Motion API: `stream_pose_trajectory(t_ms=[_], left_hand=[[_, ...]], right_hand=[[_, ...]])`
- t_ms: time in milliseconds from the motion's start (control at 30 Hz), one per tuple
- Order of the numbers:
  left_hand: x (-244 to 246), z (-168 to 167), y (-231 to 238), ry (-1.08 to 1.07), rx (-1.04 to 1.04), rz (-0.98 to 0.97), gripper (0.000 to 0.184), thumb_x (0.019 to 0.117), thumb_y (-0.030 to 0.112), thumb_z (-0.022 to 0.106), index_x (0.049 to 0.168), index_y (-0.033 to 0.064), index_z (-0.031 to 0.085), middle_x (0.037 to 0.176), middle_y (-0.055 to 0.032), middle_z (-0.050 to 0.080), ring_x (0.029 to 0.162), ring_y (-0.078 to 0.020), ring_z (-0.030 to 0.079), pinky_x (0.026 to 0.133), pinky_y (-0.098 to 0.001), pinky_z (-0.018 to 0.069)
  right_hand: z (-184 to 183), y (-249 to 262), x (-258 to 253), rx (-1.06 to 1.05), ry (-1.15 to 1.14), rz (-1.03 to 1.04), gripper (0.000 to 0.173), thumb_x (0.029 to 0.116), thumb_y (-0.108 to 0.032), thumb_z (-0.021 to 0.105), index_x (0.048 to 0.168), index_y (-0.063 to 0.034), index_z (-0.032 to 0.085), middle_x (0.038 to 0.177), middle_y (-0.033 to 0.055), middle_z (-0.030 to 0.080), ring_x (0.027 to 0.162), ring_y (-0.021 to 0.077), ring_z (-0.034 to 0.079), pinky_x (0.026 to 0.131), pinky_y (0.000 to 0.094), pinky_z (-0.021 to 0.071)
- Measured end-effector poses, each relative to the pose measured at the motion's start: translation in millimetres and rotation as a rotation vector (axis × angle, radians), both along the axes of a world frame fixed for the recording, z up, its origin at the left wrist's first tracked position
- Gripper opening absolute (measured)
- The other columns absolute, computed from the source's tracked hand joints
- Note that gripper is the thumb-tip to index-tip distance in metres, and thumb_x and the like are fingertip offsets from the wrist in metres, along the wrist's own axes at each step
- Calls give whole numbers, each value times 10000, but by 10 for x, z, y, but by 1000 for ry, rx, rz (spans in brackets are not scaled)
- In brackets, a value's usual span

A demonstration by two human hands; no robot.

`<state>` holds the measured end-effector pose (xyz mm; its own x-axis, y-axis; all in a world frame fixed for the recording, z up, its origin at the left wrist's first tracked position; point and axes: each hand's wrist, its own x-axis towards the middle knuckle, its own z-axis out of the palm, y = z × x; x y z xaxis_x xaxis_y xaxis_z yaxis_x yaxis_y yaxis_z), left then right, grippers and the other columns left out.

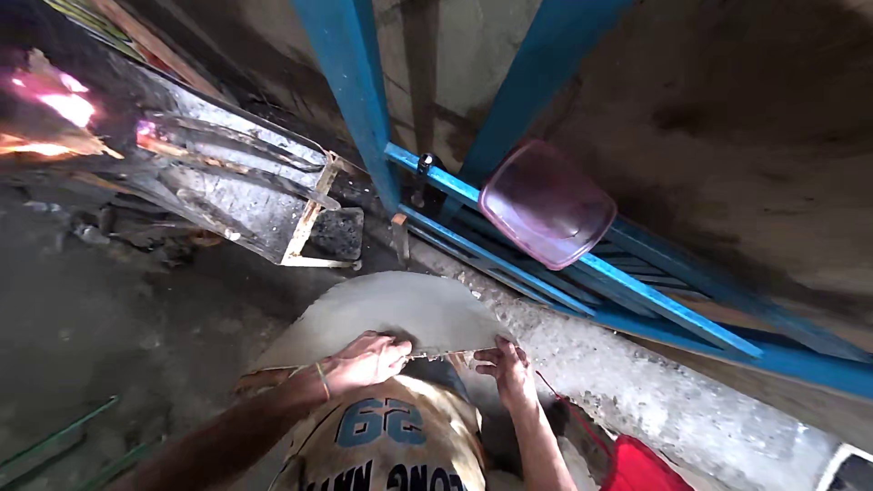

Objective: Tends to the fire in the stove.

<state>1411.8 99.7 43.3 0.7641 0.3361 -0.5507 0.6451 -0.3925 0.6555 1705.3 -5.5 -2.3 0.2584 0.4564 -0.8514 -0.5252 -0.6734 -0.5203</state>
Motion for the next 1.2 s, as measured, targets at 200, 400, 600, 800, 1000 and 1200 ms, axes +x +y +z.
stream_pose_trajectory(t_ms=[200, 400, 600, 800, 1000, 1200], left_hand=[[53, 19, 106, 24, -18, -12, 308, 1053, 255, 459, 1115, 30, 659, 935, -211, 700, 911, -393, 705, 827, -569, 546], [104, -14, 94, 96, -65, 66, 355, 1020, 340, 541, 1226, 77, 663, 1221, -168, 682, 1140, -348, 663, 936, -550, 535], [232, 33, 175, 77, -47, 154, 639, 944, 548, 655, 1409, 116, 577, 1463, -131, 562, 1329, -322, 555, 1040, -519, 499], [555, -55, 298, -59, 65, 55, 361, 1069, 342, 518, 1313, 127, 673, 1258, -192, 651, 1172, -364, 639, 949, -524, 540], [621, -70, 367, -55, -101, 153, 336, 1055, 326, 526, 1173, 104, 750, 1169, -125, 701, 1093, -279, 674, 967, -493, 528], [689, 27, 388, 78, -11, 64, 373, 1102, 293, 414, 1263, 71, 667, 1260, -167, 682, 1212, -348, 635, 1005, -552, 504]], right_hand=[[-48, 147, -25, 61, 10, -75, 298, 1107, -168, 361, 1035, 23, 577, 777, 169, 739, 665, 298, 751, 550, 426, 626], [-119, 223, -47, 106, 12, -175, 271, 1100, -155, 374, 1014, 8, 572, 775, 145, 728, 646, 262, 733, 542, 411, 616], [-233, 261, -39, 170, 67, -226, 294, 1095, -150, 370, 993, 10, 595, 807, 153, 736, 663, 266, 735, 559, 411, 620], [-199, 436, -16, 147, 23, -181, 299, 1101, -162, 362, 1017, 26, 577, 782, 165, 731, 658, 279, 739, 569, 424, 624], [-132, 488, 30, 100, -36, -127, 278, 1097, -174, 409, 1012, 33, 574, 721, 162, 721, 635, 286, 741, 568, 432, 629], [-133, 527, 7, 104, -23, -112, 291, 1098, -183, 410, 1025, 41, 581, 754, 180, 733, 663, 298, 750, 579, 436, 631]])
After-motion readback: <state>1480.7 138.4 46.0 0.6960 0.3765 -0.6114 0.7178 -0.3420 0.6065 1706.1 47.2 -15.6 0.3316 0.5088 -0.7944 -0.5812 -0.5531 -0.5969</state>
